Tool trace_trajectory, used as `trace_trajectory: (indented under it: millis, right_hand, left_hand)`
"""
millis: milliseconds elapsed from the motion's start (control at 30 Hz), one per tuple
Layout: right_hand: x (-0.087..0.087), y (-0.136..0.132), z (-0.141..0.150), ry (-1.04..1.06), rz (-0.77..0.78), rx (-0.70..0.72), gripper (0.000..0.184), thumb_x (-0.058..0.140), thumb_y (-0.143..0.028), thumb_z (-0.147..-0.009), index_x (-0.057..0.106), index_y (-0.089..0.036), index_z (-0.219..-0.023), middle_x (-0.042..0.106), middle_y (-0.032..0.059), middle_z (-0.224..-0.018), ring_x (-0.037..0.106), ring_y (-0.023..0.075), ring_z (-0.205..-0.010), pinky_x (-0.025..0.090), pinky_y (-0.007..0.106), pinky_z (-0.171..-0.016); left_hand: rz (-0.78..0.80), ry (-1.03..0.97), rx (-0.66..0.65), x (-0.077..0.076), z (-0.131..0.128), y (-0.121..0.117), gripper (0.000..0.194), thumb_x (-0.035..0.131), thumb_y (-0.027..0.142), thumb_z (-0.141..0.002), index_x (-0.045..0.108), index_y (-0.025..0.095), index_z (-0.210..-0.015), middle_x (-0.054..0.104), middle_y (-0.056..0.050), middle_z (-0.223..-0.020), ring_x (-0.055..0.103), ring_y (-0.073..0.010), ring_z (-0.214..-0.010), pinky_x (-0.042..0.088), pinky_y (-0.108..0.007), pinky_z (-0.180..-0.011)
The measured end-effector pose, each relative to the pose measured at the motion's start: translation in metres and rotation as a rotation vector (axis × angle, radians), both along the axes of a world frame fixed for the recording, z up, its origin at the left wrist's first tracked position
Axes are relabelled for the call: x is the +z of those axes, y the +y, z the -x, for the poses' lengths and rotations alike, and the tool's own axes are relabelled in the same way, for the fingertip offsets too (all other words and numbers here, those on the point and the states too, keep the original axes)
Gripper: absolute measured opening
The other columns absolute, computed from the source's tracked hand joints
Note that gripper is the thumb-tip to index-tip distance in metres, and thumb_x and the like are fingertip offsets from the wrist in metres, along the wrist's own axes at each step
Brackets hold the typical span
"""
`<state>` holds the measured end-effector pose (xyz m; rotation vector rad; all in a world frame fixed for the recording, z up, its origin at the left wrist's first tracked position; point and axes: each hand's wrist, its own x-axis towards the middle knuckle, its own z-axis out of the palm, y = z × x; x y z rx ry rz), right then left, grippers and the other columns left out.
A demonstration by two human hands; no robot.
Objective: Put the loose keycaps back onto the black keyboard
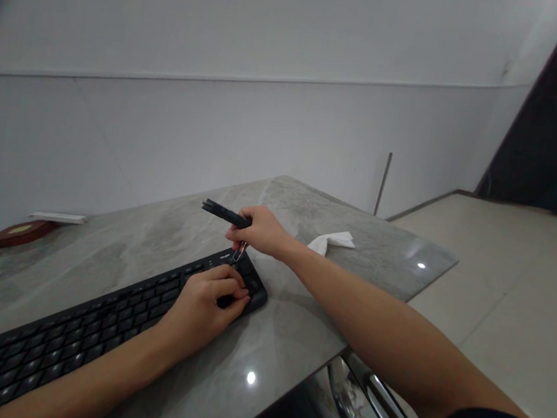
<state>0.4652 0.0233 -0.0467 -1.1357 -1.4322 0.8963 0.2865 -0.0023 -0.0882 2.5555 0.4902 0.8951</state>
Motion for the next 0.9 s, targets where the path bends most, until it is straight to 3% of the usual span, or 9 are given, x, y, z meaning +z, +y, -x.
trace_trajectory:
  millis: [133,233,400,600,800,900]
  right_hand:
    - [0.0006,0.0001,0.0003,0.006,0.000,-0.001,0.016,0.074,-0.013,-0.070,0.059,-0.016,-0.068,0.065,-0.0018,-0.051,0.061,0.0099,-0.046,0.050,0.018,-0.046]
    - [0.0016,-0.0005,-0.0006,0.006,-0.009,-0.007,0.016,0.074,-0.014,-0.070,0.059,-0.015,-0.068,0.064,-0.0021,-0.051,0.060,0.0096,-0.046,0.050,0.019,-0.046]
    - [0.0039,-0.0017,-0.0025,0.002,-0.025,-0.018,0.016,0.076,-0.016,-0.070,0.060,-0.015,-0.068,0.064,-0.0021,-0.051,0.059,0.0094,-0.045,0.049,0.019,-0.045]
    - [0.0049,-0.0035,-0.0035,-0.002,-0.031,-0.022,0.016,0.076,-0.018,-0.069,0.060,-0.016,-0.067,0.064,-0.0022,-0.052,0.059,0.0094,-0.046,0.050,0.020,-0.047]
    - [0.0029,-0.0011,-0.0050,0.000,-0.026,-0.023,0.018,0.077,-0.020,-0.069,0.060,-0.015,-0.069,0.064,-0.0008,-0.052,0.060,0.0107,-0.047,0.050,0.021,-0.048]
    - [0.0028,-0.0003,-0.0054,0.001,-0.026,-0.022,0.016,0.075,-0.018,-0.070,0.059,-0.016,-0.069,0.064,-0.0011,-0.051,0.060,0.0105,-0.046,0.049,0.021,-0.047]
  left_hand:
    - [-0.038,0.017,0.050,0.0014,0.0011,-0.0019,0.016,0.064,0.003,-0.078,0.066,0.018,-0.082,0.068,-0.003,-0.086,0.065,-0.0190,-0.079,0.055,-0.032,-0.073]
    - [-0.025,0.023,0.112,0.0035,0.0000,-0.0034,0.030,0.067,0.001,-0.073,0.065,0.018,-0.097,0.067,-0.001,-0.084,0.064,-0.0193,-0.077,0.056,-0.033,-0.072]
    - [-0.041,0.021,0.069,0.0027,0.0008,-0.0026,0.017,0.066,0.003,-0.078,0.072,0.017,-0.086,0.070,-0.005,-0.091,0.067,-0.0208,-0.083,0.057,-0.035,-0.078]
    - [-0.079,0.044,0.067,0.0022,0.0027,-0.0012,0.016,0.064,0.006,-0.081,0.073,0.018,-0.079,0.071,-0.006,-0.089,0.067,-0.0212,-0.082,0.059,-0.037,-0.079]
    - [-0.111,0.126,0.034,0.0058,0.0051,-0.0045,0.025,0.058,0.006,-0.084,0.075,0.014,-0.100,0.067,-0.011,-0.096,0.065,-0.0239,-0.087,0.059,-0.041,-0.081]
    - [-0.114,0.188,0.029,0.0097,0.0049,-0.0043,0.026,0.056,0.004,-0.085,0.075,0.013,-0.100,0.066,-0.011,-0.096,0.064,-0.0249,-0.088,0.059,-0.043,-0.083]
